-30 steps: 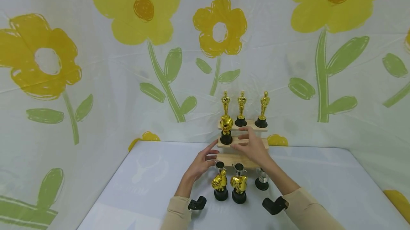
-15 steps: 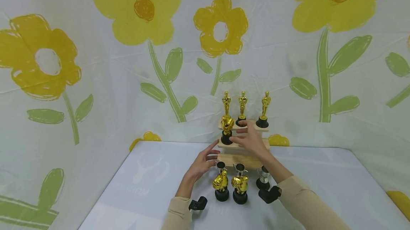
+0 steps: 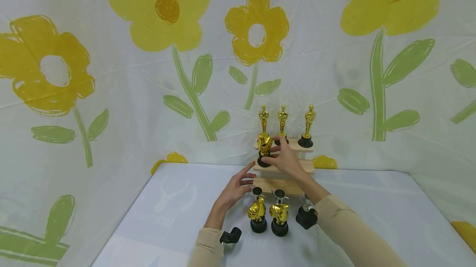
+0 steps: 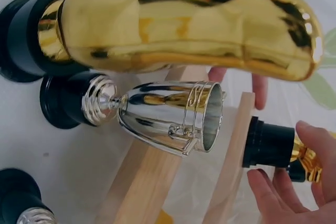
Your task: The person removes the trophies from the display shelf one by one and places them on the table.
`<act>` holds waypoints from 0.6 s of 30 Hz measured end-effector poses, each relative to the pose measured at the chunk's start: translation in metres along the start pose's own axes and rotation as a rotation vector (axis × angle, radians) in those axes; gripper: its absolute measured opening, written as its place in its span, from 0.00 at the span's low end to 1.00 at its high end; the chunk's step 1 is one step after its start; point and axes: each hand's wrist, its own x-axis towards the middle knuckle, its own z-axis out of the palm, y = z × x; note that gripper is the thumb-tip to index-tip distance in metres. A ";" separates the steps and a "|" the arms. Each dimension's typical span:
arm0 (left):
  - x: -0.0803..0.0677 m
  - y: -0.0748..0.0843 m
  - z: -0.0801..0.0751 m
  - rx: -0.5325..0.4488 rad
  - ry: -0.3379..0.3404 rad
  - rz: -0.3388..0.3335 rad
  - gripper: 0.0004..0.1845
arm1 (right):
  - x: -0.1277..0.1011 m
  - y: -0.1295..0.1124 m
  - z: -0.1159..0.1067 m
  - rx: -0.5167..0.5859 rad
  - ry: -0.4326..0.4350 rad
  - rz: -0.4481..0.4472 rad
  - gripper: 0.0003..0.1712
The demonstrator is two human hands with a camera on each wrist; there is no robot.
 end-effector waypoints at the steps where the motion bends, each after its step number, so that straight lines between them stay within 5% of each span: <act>1: 0.000 0.000 0.000 0.002 -0.001 0.000 0.45 | 0.001 0.000 0.000 -0.022 0.003 -0.003 0.47; 18: 0.000 -0.003 -0.001 0.014 -0.013 0.029 0.45 | 0.006 -0.001 0.003 -0.161 0.048 -0.029 0.44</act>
